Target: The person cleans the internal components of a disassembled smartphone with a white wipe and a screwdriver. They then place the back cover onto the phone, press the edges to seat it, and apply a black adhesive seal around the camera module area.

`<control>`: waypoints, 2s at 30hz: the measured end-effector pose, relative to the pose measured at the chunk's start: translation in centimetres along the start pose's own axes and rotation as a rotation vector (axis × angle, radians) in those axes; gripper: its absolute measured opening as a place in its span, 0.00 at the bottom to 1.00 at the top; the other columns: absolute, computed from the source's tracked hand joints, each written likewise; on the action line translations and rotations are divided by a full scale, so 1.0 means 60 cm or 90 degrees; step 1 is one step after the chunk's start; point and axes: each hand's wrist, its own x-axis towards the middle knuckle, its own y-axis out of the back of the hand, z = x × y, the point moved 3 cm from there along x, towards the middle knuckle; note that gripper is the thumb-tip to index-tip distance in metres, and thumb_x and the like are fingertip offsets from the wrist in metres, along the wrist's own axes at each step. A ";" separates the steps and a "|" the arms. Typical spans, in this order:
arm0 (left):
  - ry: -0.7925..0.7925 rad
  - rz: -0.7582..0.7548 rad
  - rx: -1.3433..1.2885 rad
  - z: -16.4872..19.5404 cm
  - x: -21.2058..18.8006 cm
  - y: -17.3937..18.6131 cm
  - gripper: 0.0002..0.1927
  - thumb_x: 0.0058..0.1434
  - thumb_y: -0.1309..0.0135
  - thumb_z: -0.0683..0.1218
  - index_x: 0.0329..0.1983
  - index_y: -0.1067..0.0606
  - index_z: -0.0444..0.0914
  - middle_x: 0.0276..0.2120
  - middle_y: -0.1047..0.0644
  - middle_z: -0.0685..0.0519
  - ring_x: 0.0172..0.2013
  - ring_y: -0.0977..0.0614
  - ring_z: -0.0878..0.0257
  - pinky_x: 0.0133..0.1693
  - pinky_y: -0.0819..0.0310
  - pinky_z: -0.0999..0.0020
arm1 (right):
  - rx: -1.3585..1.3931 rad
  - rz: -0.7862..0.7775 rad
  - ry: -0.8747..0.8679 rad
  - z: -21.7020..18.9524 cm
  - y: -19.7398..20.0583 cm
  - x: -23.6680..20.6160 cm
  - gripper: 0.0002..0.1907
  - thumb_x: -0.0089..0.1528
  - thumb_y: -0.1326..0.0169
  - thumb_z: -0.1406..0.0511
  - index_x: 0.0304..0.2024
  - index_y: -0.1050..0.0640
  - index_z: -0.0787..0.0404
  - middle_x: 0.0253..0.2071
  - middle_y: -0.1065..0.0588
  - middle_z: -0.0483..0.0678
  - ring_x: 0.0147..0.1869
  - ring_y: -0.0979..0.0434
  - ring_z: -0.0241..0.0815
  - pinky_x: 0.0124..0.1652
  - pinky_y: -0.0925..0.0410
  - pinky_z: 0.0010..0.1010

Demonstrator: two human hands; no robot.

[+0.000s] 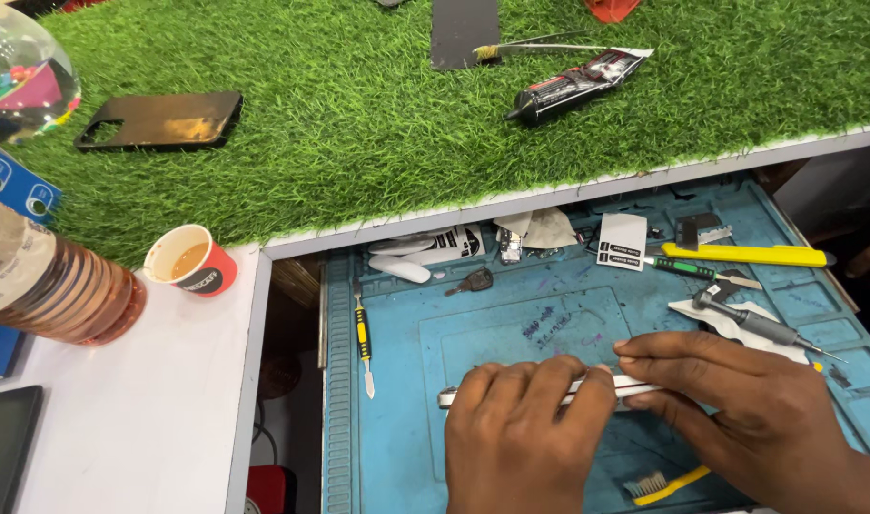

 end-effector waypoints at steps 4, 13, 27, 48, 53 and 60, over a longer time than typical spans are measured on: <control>0.039 0.024 -0.023 0.004 0.001 -0.002 0.09 0.54 0.43 0.41 0.39 0.22 0.42 0.42 0.17 0.55 0.42 0.15 0.58 0.43 0.30 0.59 | 0.030 0.003 0.030 -0.007 0.002 0.002 0.14 0.54 0.35 0.63 0.44 0.17 0.53 0.51 0.17 0.39 0.49 0.14 0.35 0.45 0.24 0.23; 0.107 -0.016 -0.051 -0.012 0.010 0.002 0.07 0.55 0.40 0.40 0.37 0.24 0.41 0.36 0.17 0.53 0.37 0.15 0.56 0.39 0.29 0.56 | 0.082 0.019 -0.066 -0.001 0.018 0.010 0.25 0.49 0.31 0.64 0.51 0.16 0.53 0.51 0.17 0.43 0.52 0.19 0.40 0.44 0.25 0.28; -0.001 0.299 -0.381 0.007 -0.002 -0.001 0.06 0.68 0.46 0.44 0.42 0.23 0.37 0.36 0.17 0.49 0.39 0.11 0.56 0.46 0.18 0.61 | 0.095 0.072 0.281 -0.075 0.087 0.047 0.24 0.49 0.32 0.65 0.48 0.19 0.59 0.42 0.18 0.46 0.48 0.17 0.42 0.46 0.24 0.33; -0.018 0.283 -0.455 -0.010 -0.069 -0.040 0.07 0.72 0.40 0.47 0.47 0.25 0.40 0.44 0.15 0.49 0.49 0.10 0.56 0.54 0.14 0.58 | -0.033 0.117 0.361 -0.123 0.093 0.043 0.21 0.50 0.35 0.51 0.42 0.19 0.50 0.46 0.19 0.37 0.56 0.20 0.42 0.52 0.27 0.35; 0.004 0.232 -0.449 0.002 -0.064 -0.023 0.05 0.70 0.43 0.46 0.43 0.26 0.41 0.42 0.16 0.50 0.48 0.11 0.56 0.53 0.15 0.56 | -0.078 0.111 0.373 -0.128 0.089 0.034 0.17 0.52 0.38 0.53 0.43 0.18 0.45 0.46 0.19 0.31 0.56 0.20 0.39 0.53 0.28 0.38; -0.182 0.191 -0.670 -0.034 -0.030 -0.026 0.10 0.71 0.44 0.44 0.50 0.28 0.34 0.47 0.20 0.36 0.52 0.16 0.45 0.58 0.25 0.50 | 0.009 0.120 0.345 -0.118 0.083 0.050 0.23 0.51 0.34 0.55 0.46 0.20 0.56 0.47 0.19 0.45 0.56 0.20 0.45 0.52 0.28 0.39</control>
